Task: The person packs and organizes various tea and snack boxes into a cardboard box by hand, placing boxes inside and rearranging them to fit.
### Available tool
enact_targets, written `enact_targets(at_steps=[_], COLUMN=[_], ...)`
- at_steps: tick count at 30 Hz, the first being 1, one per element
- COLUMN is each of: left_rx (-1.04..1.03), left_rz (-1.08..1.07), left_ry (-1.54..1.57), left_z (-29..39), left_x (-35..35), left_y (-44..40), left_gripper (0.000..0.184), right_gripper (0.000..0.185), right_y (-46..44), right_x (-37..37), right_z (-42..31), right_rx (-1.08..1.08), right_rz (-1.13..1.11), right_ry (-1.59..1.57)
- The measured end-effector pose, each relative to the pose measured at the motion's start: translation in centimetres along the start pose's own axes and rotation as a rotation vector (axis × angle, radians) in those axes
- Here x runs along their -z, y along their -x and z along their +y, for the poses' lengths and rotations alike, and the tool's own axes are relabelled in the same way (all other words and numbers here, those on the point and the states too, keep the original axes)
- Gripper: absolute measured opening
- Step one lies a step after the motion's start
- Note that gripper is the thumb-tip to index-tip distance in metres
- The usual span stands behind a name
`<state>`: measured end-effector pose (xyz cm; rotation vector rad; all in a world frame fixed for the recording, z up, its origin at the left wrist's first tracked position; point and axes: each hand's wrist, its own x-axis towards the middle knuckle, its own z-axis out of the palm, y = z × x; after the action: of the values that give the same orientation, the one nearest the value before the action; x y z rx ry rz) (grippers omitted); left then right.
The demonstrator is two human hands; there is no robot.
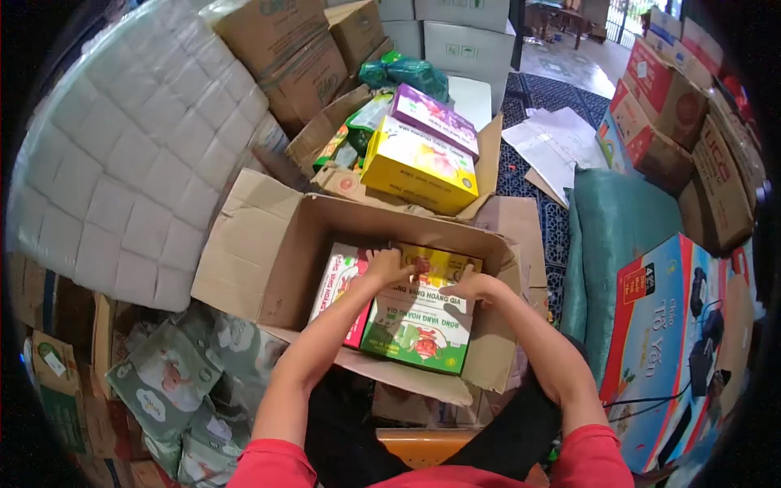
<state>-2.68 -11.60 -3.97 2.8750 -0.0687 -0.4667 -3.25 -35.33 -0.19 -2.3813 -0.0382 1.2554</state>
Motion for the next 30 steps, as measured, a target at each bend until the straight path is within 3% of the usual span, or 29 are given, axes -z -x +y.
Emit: enact_targets(at_steps=[2, 5, 7, 9, 11, 13, 15, 16, 18, 19, 21, 22, 24, 26, 30], left_rx=[0.087, 0.053, 0.019, 0.056, 0.081, -0.061, -0.235, -0.292, -0.395, -0.391, -0.390, -0.391, -0.392, -0.416, -0.352], left_rz=[0.070, 0.094, 0.191, 0.288, 0.575, 0.973, 0.996, 0.949, 0.934, 0.887, 0.778, 0.777, 0.773, 0.769, 0.890], left_ry=[0.151, 0.341, 0.308, 0.279, 0.399, 0.431, 0.690, 0.876, 0.762, 0.857, 1.042, 0.992, 0.885, 0.974, 0.937], left_z=[0.5, 2.9, 3.2, 4.7, 5.1, 5.6, 4.5, 3.5, 3.2, 2.8, 1.8, 1.5, 0.8, -0.5, -4.0], left_x=[1.3, 5.4, 6.0, 8.4, 10.5, 12.7, 14.1, 14.6, 15.4, 15.2, 14.7, 14.7, 15.1, 15.5, 15.2], left_y=[0.3, 2.9, 4.1, 6.7, 10.1, 14.4, 16.9, 17.4, 17.8, 17.7, 17.1, 17.0, 16.9, 17.2, 16.6], left_gripper=[0.073, 0.071, 0.072, 0.063, 0.049, 0.042, 0.045, 0.048, 0.050, 0.052, 0.057, 0.060, 0.066, 0.073, 0.078], right_gripper=[0.105, 0.097, 0.095, 0.091, 0.087, 0.080, 0.070, 0.065, 0.055, 0.048, 0.046, 0.045, 0.047, 0.049, 0.064], right_y=[-2.5, 0.4, 3.9, 4.0, 8.0, 9.8, 8.9, 9.2, 9.8, 8.4, 8.0, 7.9, 7.5, 8.2, 9.6], right_x=[0.2, 1.2, 1.6, -0.5, -1.2, -1.1, -2.5, -3.0, -2.8, -3.5, -3.6, -3.7, -4.1, -4.1, -4.0], right_z=[1.0, 0.7, 0.5, 1.0, 0.3, -1.1, -2.0, -2.5, -3.4, -3.6, -3.6, -3.6, -3.9, -4.3, -5.3], right_rx=[-0.078, -0.036, 0.081, 0.209, 0.342, 0.539, 0.773, 0.740, 0.688, 0.741, 0.724, 0.712, 0.803, 0.898, 1.140], right_rz=[-0.095, -0.150, -0.076, 0.208, 0.449, 0.700, 0.998, 0.900, 0.693, 0.965, 0.985, 0.996, 0.987, 0.974, 0.696], right_ry=[-0.274, -0.410, -0.345, -0.396, -0.405, -0.467, -0.612, -0.746, -0.972, -0.771, -0.723, -0.705, -0.766, -0.754, -0.809])
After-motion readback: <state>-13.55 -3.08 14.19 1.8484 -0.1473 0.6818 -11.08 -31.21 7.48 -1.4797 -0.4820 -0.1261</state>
